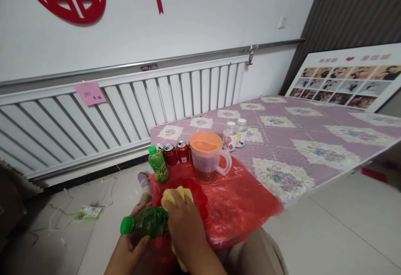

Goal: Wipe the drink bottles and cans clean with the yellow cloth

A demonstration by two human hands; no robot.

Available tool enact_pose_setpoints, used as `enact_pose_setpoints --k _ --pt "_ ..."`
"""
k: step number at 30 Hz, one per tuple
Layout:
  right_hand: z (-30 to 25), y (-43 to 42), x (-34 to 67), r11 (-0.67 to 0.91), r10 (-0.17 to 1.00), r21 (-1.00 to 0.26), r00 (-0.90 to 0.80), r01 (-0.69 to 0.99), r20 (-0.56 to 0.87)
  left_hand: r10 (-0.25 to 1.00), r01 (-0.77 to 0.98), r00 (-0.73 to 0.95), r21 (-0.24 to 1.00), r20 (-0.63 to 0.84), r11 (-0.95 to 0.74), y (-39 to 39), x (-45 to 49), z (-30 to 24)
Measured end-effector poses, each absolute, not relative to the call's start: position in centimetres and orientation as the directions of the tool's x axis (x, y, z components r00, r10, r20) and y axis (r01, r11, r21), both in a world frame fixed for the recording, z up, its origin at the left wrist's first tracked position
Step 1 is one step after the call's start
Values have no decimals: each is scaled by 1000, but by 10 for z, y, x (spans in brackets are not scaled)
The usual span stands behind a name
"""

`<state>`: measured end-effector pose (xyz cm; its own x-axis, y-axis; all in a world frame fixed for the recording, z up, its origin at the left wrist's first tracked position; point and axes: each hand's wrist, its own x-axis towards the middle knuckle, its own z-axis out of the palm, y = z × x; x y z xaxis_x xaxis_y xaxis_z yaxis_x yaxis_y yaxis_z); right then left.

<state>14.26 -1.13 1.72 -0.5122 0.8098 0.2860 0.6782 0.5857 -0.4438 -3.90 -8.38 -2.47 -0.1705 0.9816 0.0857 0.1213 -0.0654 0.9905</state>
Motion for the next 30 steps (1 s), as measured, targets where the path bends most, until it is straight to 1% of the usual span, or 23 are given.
enact_pose_setpoints --k 2,4,7,10,11,13,15,17,19,20,22,25,27,30 --pt "8 1 154 441 889 -494 -439 749 127 977 103 -188 992 97 -78 -82 -42 -29" --pt "0 11 163 356 921 -512 -386 782 50 977 89 -183 991 111 -96 -82 -44 -33" --pt "-5 17 170 316 936 -519 -351 794 32 979 92 -154 988 137 -124 -82 -46 -34" --pt "2 13 166 326 933 -526 -357 785 46 987 99 -132 992 92 -80 -83 -45 -30" --pt "7 9 162 347 926 -529 -371 774 65 988 101 -137 993 74 -60 -84 -43 -27" --pt "18 -4 153 420 901 -531 -408 736 147 985 96 -159 994 59 -44 -85 -39 -21" --pt "29 -19 142 534 845 -510 -445 674 297 980 84 -186 995 71 -57 -85 -34 -14" --pt "36 -33 131 661 749 -453 -491 598 445 983 59 -177 998 48 -38 -85 -31 -10" --pt "39 -41 124 735 675 -411 -527 540 515 987 44 -161 999 2 5 -84 -30 -8" --pt "38 -41 122 737 673 -413 -530 535 515 986 45 -166 999 -9 17 -84 -31 -8" --pt "33 -36 123 679 734 -453 -511 578 448 975 62 -223 998 4 10 -84 -34 -10" --pt "21 -17 136 530 847 -482 -454 697 276 953 85 -300 996 47 -23 -84 -37 -11" --pt "12 -4 148 439 897 -473 -405 764 179 956 75 -289 997 51 -30 -84 -38 -10" --pt "2 7 162 378 923 -467 -361 799 131 966 57 -254 998 43 -29 -84 -40 -7"
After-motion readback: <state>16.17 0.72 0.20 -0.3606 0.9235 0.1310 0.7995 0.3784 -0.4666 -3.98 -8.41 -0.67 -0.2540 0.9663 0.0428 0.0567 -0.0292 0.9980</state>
